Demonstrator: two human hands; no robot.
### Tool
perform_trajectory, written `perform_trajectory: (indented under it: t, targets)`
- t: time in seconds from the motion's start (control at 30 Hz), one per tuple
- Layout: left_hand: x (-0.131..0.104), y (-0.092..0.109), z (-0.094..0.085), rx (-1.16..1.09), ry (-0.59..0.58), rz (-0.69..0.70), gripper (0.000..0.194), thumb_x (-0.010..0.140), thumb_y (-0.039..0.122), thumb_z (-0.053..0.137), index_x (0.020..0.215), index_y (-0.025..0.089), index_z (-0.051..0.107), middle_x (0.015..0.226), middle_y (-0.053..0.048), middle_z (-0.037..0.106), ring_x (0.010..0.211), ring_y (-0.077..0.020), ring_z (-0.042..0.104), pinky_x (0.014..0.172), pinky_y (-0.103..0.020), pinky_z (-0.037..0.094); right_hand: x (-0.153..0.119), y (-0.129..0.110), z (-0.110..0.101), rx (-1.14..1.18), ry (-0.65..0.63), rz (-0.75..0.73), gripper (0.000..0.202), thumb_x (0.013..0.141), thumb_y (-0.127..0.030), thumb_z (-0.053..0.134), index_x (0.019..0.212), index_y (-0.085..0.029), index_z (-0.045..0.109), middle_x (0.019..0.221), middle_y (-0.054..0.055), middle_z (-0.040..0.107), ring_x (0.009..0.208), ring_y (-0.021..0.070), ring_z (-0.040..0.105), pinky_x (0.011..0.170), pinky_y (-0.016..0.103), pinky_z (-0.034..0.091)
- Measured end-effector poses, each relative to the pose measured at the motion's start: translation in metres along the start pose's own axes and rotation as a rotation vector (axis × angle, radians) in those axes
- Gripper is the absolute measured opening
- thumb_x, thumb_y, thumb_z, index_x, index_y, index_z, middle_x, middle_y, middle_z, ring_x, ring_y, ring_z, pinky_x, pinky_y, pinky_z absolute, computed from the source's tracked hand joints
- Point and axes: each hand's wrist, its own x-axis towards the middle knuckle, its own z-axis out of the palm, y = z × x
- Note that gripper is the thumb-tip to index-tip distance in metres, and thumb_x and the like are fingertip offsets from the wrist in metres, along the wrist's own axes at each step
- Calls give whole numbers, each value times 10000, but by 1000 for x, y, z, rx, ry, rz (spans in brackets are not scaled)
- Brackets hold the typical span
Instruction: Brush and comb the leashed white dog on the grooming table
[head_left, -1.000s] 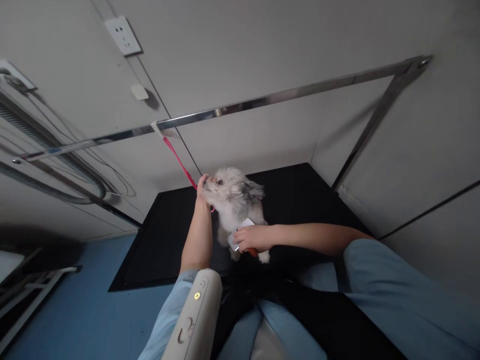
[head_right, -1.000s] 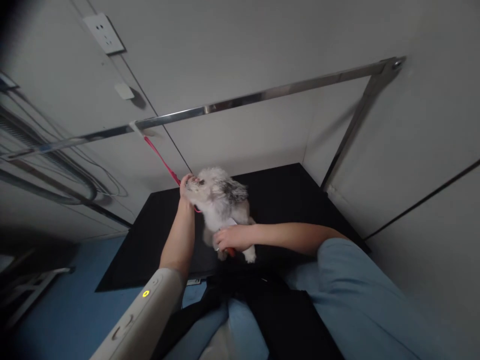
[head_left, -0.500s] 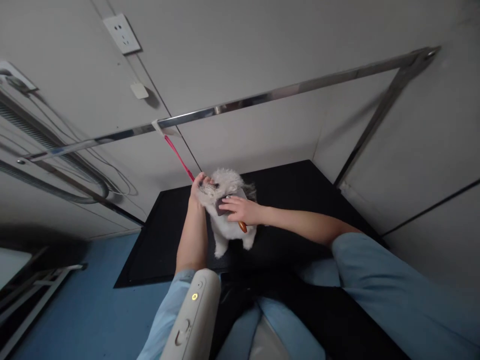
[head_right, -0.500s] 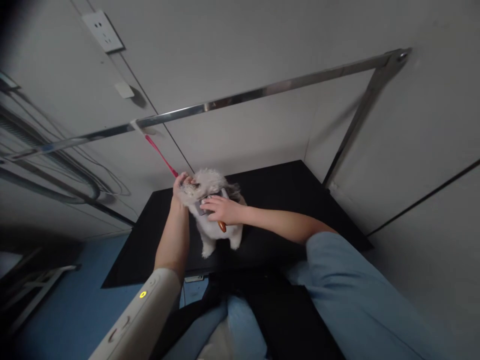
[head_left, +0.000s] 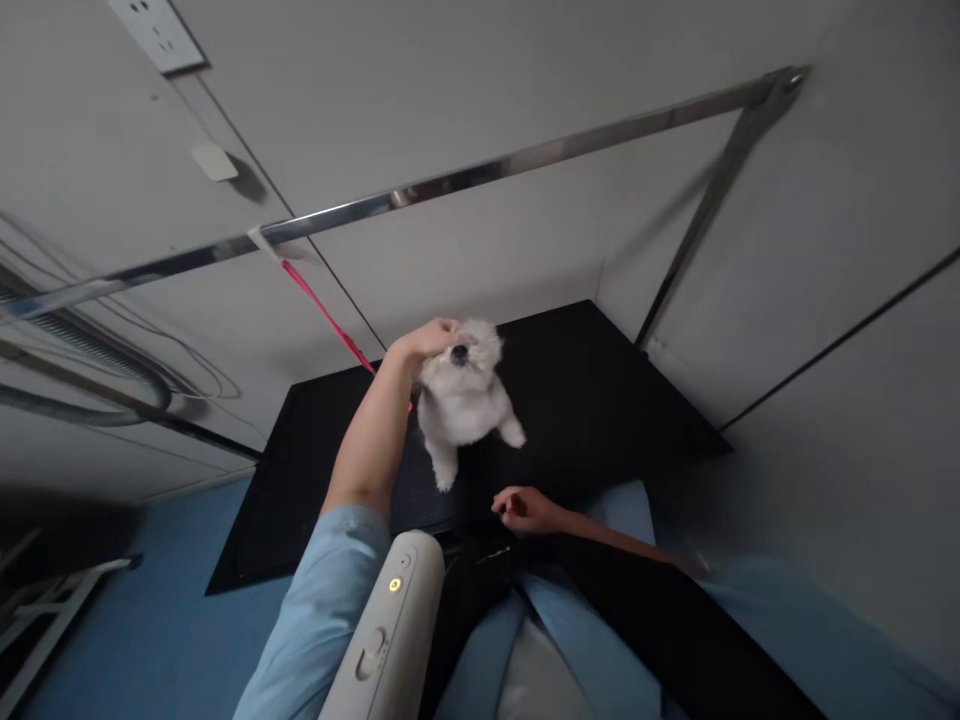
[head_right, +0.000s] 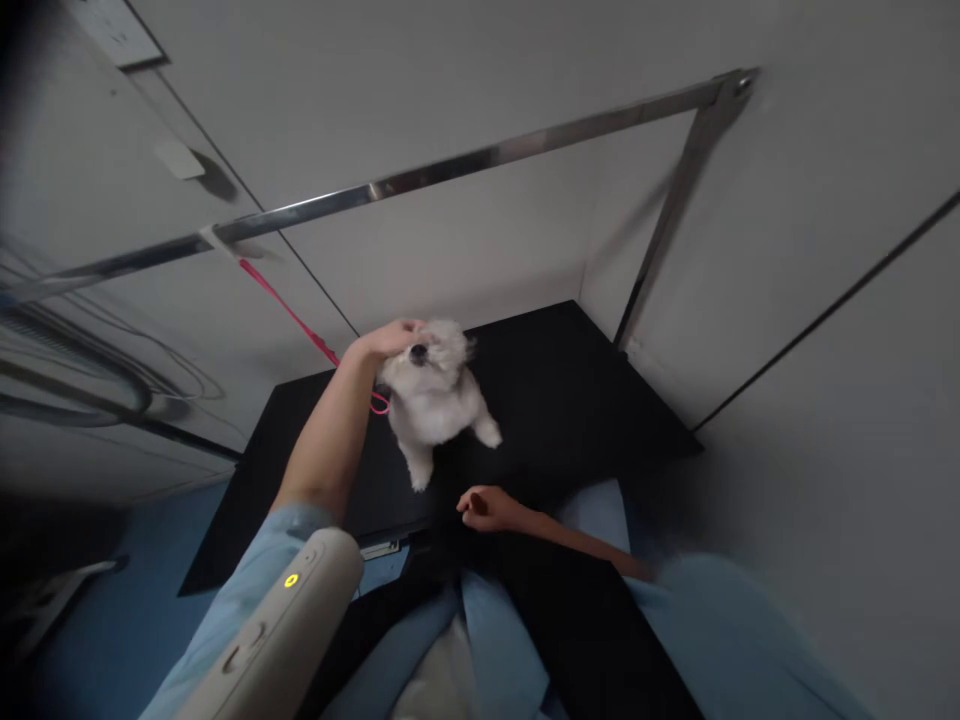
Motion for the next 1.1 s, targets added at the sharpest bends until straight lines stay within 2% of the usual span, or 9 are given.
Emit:
perform_trajectory:
  t: [0.13, 0.23, 0.37, 0.47, 0.57, 0.7, 0.8, 0.93, 1.1]
  targets:
    - [-37, 3, 30, 47, -37, 158, 220, 735, 371, 669, 757, 154, 700, 754, -21, 662, 727, -164, 607, 702, -289, 489, -26, 27, -10, 226, 378, 183, 636, 809, -761, 438, 518, -205, 543, 574, 56, 593, 650, 192, 616, 732, 355, 508]
    - [-68, 1, 41, 136, 43, 317, 211, 800, 334, 606, 704, 161, 679, 823, -37, 670, 824, -182, 617, 798, -323, 495, -24, 19, -50, 262, 551, 215, 662, 797, -819, 374, 495, -233, 429, 548, 40, 556, 622, 177, 592, 710, 338, 508]
    - [-96, -5, 48, 328, 124, 498, 332, 896, 343, 519, 628, 178, 625, 844, -71, 694, 966, -230, 640, 913, -391, 481, 11, -35, -116, 328, 639, -24, 562, 805, -780, 444, 692, -233, 498, 672, 34, 643, 723, 175, 642, 742, 318, 527]
    - [-111, -16, 62, 524, 212, 560, 327, 917, 307, 494, 629, 192, 598, 835, -81, 713, 1073, -263, 634, 1006, -463, 431, 59, -88, -141, 271, 710, -124, 439, 866, -663, 487, 783, -232, 501, 667, -15, 613, 578, 121, 570, 604, 257, 498]
    - [-125, -36, 84, 646, 371, 600, 221, 901, 252, 499, 731, 196, 629, 883, -91, 730, 1009, -257, 656, 1017, -511, 416, 115, -129, -147, 295, 765, -208, 290, 886, -520, 542, 886, -233, 499, 789, -12, 644, 649, 122, 599, 643, 260, 514]
    - [-144, -68, 108, 654, 553, 687, 144, 881, 204, 517, 816, 202, 645, 900, -90, 734, 1003, -250, 666, 994, -512, 439, 171, -155, -157, 90, 760, -124, 202, 845, -379, 630, 848, -213, 516, 808, 16, 624, 844, 192, 634, 845, 372, 519]
    - [-153, -87, 117, 650, 656, 729, 152, 885, 192, 511, 804, 204, 639, 856, -77, 731, 974, -244, 681, 960, -493, 464, 182, -159, -156, 30, 834, -198, 188, 875, -384, 590, 885, -209, 522, 845, 35, 615, 909, 214, 625, 884, 401, 509]
    - [-158, -104, 126, 605, 740, 788, 140, 877, 187, 514, 829, 207, 644, 841, -83, 731, 937, -252, 691, 875, -472, 485, 181, -162, -141, -28, 432, -278, 208, 866, -392, 607, 865, -197, 534, 816, 48, 633, 800, 195, 625, 794, 379, 543]
    - [-163, -117, 137, 582, 744, 752, 152, 877, 230, 511, 815, 216, 650, 809, -81, 729, 920, -262, 694, 841, -470, 488, 178, -169, -137, -88, 713, -319, 197, 892, -391, 568, 954, -205, 547, 837, 49, 626, 850, 211, 623, 811, 396, 535]
